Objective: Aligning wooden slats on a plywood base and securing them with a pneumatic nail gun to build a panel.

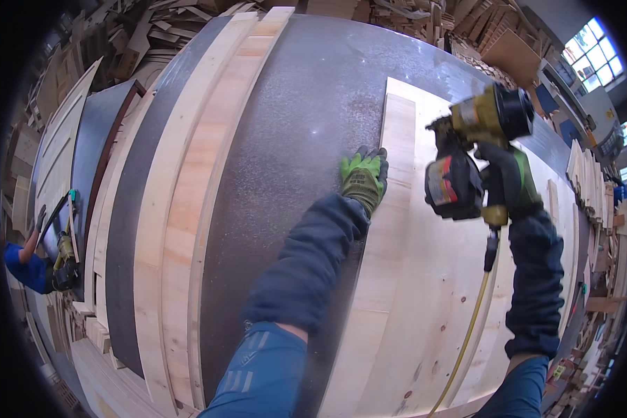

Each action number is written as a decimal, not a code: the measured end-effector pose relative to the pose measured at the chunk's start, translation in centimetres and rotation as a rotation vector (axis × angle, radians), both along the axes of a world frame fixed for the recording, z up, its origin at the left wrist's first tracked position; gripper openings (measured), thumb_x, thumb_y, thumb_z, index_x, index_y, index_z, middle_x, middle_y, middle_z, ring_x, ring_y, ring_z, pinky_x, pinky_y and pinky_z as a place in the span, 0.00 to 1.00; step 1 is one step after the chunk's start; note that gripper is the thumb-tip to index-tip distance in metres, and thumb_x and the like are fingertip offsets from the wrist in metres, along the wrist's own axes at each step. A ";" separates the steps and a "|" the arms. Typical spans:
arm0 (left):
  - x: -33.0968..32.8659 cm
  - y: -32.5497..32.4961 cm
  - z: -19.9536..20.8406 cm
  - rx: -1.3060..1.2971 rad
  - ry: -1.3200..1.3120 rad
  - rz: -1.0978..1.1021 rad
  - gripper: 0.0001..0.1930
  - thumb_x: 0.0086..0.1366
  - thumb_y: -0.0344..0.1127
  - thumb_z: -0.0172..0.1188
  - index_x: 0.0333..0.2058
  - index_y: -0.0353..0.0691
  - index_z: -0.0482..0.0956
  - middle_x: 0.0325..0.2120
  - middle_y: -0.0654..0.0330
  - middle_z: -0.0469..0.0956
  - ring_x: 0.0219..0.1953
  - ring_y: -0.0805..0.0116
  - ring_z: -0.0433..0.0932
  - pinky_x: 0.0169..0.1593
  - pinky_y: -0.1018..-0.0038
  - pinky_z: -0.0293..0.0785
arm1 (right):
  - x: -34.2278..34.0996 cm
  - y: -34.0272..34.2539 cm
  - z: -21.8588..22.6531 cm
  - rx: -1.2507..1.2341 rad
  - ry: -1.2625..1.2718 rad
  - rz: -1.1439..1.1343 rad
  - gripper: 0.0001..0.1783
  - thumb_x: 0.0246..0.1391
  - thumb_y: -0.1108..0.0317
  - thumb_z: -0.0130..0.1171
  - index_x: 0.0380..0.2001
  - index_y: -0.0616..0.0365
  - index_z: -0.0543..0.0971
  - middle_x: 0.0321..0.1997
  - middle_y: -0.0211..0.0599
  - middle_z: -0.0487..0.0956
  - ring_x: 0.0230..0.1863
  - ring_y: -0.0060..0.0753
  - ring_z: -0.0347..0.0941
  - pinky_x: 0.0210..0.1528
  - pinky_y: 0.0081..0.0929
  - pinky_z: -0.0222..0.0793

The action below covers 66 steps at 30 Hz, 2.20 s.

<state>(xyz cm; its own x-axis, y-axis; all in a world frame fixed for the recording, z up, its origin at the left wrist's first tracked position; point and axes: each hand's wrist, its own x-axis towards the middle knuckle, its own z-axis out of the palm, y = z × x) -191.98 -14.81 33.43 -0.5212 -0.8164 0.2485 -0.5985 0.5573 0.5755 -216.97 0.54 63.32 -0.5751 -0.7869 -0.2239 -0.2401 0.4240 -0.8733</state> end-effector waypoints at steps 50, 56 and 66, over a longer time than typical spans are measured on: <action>45.8 32.1 12.5 -0.002 -0.155 0.218 0.31 0.88 0.42 0.67 0.82 0.36 0.81 0.81 0.37 0.80 0.86 0.30 0.74 0.88 0.32 0.65 | 30.6 36.7 7.3 0.156 -0.388 -0.009 0.18 0.81 0.62 0.70 0.61 0.66 0.92 0.44 0.30 0.92 0.38 0.23 0.87 0.42 0.30 0.84; 60.4 48.0 10.5 0.027 -0.365 0.161 0.41 0.86 0.49 0.68 0.90 0.40 0.73 0.94 0.43 0.65 0.96 0.28 0.56 0.96 0.30 0.47 | 40.6 43.9 9.3 0.296 -0.384 0.183 0.17 0.84 0.62 0.68 0.60 0.65 0.92 0.46 0.30 0.93 0.42 0.21 0.87 0.45 0.31 0.85; 60.1 51.7 10.7 -0.037 -0.424 0.171 0.37 0.90 0.54 0.61 0.88 0.42 0.77 0.92 0.45 0.69 0.95 0.32 0.60 0.97 0.34 0.48 | 46.3 67.4 16.0 0.305 -0.294 -0.002 0.21 0.78 0.61 0.77 0.63 0.66 0.94 0.43 0.35 0.96 0.41 0.26 0.92 0.44 0.34 0.86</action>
